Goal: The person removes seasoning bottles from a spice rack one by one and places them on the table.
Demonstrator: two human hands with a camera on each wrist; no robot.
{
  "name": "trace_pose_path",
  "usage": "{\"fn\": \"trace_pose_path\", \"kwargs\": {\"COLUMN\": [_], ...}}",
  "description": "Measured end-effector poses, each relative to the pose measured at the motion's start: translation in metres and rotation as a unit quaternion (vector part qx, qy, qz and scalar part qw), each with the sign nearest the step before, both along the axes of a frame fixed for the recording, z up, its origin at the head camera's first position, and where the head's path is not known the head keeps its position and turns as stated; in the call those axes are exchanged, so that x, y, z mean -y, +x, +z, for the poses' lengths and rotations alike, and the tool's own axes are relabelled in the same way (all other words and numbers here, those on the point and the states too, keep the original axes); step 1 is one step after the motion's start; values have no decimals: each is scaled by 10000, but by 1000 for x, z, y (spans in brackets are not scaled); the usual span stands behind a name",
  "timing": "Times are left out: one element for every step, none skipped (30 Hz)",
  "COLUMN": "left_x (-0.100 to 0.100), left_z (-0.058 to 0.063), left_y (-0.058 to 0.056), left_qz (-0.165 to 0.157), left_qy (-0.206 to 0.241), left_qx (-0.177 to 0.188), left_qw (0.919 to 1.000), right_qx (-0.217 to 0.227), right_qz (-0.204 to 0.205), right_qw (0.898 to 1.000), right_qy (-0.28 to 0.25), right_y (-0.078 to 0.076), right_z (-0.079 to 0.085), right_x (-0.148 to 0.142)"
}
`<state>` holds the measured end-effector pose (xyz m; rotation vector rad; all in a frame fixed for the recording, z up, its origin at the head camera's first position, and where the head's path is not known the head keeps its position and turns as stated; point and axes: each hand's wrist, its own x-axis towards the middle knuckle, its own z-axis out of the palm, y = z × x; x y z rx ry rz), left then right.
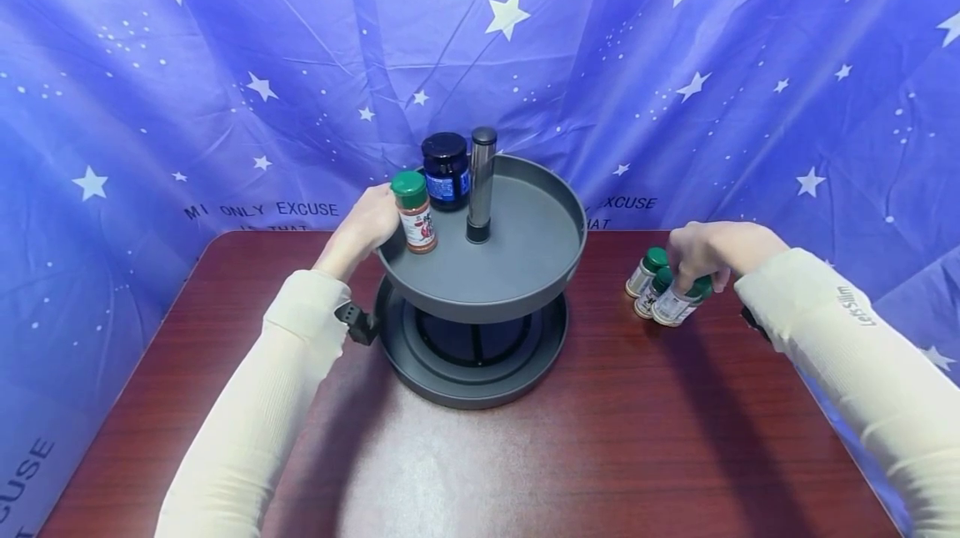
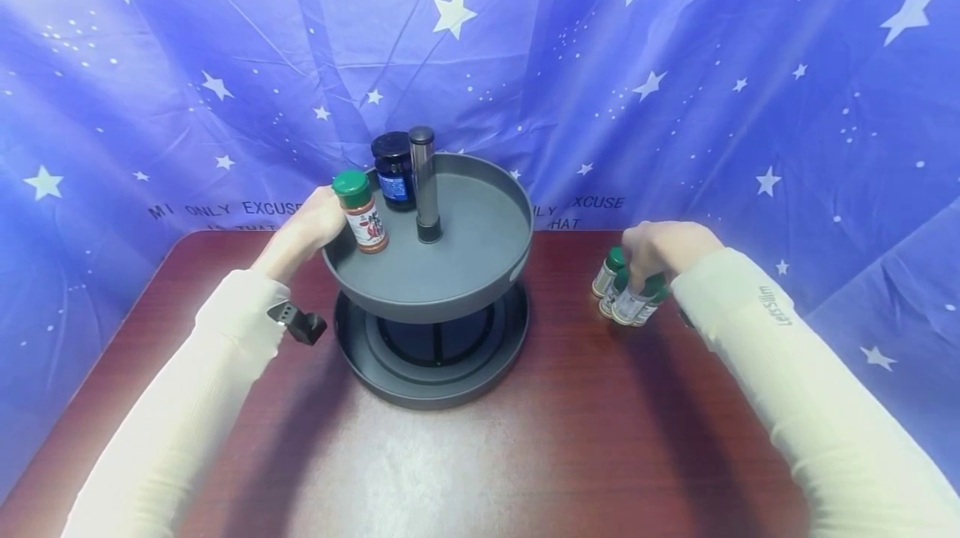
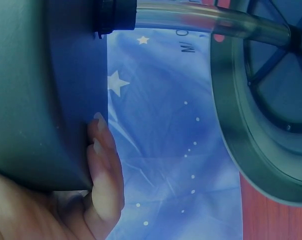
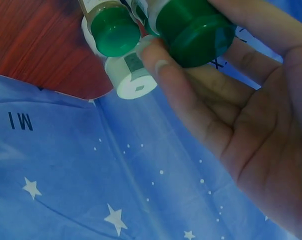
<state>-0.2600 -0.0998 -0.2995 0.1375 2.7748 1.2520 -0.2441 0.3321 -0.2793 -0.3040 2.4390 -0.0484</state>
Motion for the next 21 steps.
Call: {"fn": "trace_pose_path", "kwargs": {"left_x": [0, 0, 0, 0, 0, 0, 0, 0, 0, 0, 0, -1, -1, 0, 0, -1, 0, 0, 0, 0, 0], "left_z": [0, 0, 0, -1, -1, 0, 0, 0, 0, 0, 0, 0, 0, 0, 0, 1, 1, 1, 1, 1, 1], "left_y": [0, 0, 0, 0, -1, -1, -1, -1, -1, -1, -1, -1, -1, -1, -1, -1, -1, -1, -1, -1, -1], "left_qz": [-3, -13, -19, -25, -30, -46, -51, -50, -50, -51, -48, -47, -43, -41, -45, -48, -58, -62, -67, -71, -70], "left_qy": [-11, -18, -27, -38, -36, -42, -45, -39, -60, -73, -79, -89, -100, -107, -117, -111, -124, -132, -149, -169, -177], "left_qx": [-13, -22, -32, -50, -58, -73, -77, -62, -55, -43, -30, -17, -2, 4, -3, -8, -22, -33, -50, -65, -75], "left_qw": [10000, 10000, 10000, 10000, 10000, 10000, 9999, 10000, 10000, 10000, 10000, 9999, 9999, 9999, 9999, 9999, 9999, 9999, 9999, 9998, 9998], "right_qx": [-8, -28, -45, -66, -97, -128, -136, -157, -166, -183, -193, -192, -186, -201, -223, -234, -246, -255, -272, -306, -332], "right_qz": [-38, -65, -99, -115, -128, -139, -165, -143, -136, -120, -108, -92, -83, -56, -52, -40, -30, -11, 4, 31, 47], "right_qw": [10000, 10000, 9999, 9999, 9999, 9998, 9997, 9997, 9997, 9996, 9996, 9996, 9996, 9995, 9994, 9994, 9994, 9994, 9993, 9992, 9991], "right_qy": [-13, -13, -11, 13, 42, 70, 93, 121, 144, 177, 195, 203, 215, 235, 242, 254, 257, 250, 253, 250, 246], "right_y": [0, 1, 1, 1, 2, 2, 2, 2, 3, 3, 3, 3, 2, 2, 2, 2, 2, 2, 3, 3, 3], "right_z": [-1, -3, -5, -6, -7, -9, -10, -11, -12, -13, -13, -14, -15, -16, -18, -20, -21, -23, -24, -26, -27], "right_x": [0, 1, 1, 2, 2, 2, 2, 2, 2, 2, 2, 2, 3, 3, 4, 5, 5, 6, 7, 8, 8]}}
